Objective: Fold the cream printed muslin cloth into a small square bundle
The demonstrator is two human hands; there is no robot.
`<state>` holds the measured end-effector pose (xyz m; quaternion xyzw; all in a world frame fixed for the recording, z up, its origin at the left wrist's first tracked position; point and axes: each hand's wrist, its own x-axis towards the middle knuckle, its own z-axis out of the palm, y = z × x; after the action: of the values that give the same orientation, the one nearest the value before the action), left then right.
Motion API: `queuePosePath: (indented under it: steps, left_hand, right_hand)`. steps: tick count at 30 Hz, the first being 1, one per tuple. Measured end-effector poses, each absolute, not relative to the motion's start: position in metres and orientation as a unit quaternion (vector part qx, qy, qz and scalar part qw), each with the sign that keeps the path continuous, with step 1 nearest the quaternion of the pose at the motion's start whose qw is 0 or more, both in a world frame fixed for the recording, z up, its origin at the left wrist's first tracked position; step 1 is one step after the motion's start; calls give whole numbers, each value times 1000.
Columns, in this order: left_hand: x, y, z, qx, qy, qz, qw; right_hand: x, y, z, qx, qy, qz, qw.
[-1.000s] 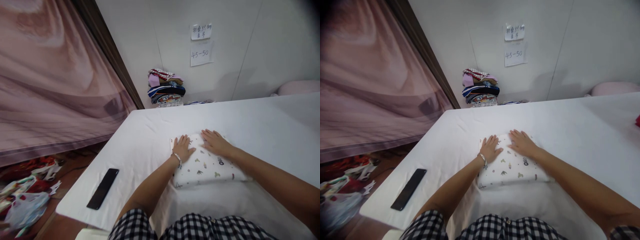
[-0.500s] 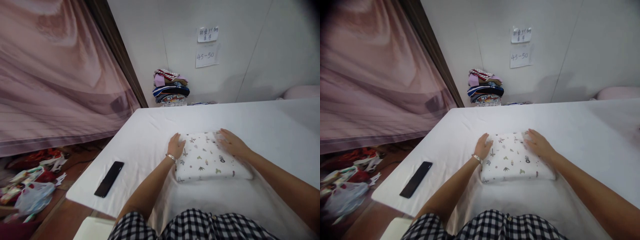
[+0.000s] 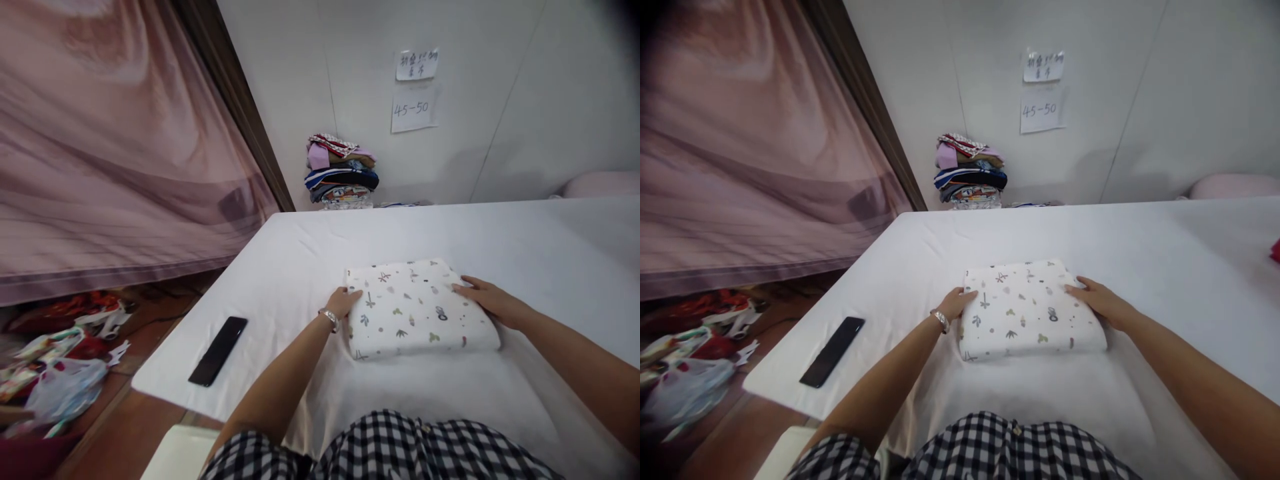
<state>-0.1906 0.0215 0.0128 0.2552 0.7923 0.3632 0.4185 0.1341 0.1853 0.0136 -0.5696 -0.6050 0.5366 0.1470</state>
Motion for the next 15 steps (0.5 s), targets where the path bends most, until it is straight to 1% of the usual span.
queuePosePath:
  steps: [4,6,8,12,13,15]
  left_hand:
    - [-190,28,13,243,766,419,422]
    - [-192,34,17,262,749,454,406]
    - [-198,45,26,303,741,465,378]
    - [-220,82,53,407,760,430,268]
    - [-226,92,58,424,766,417,245]
    - [-236,110,63,431,786,378,233]
  right_hand:
    - [134,189,18,-534,-582,596,143]
    - [134,188,20,-518,-576,617,139]
    - [133,185,23,-506,-571,627,155]
    - [124,174,25,-500,-579,605,221]
    - [121,170,24,-503,-584,597,223]
    - [116,163,22,-511,-595,586,203]
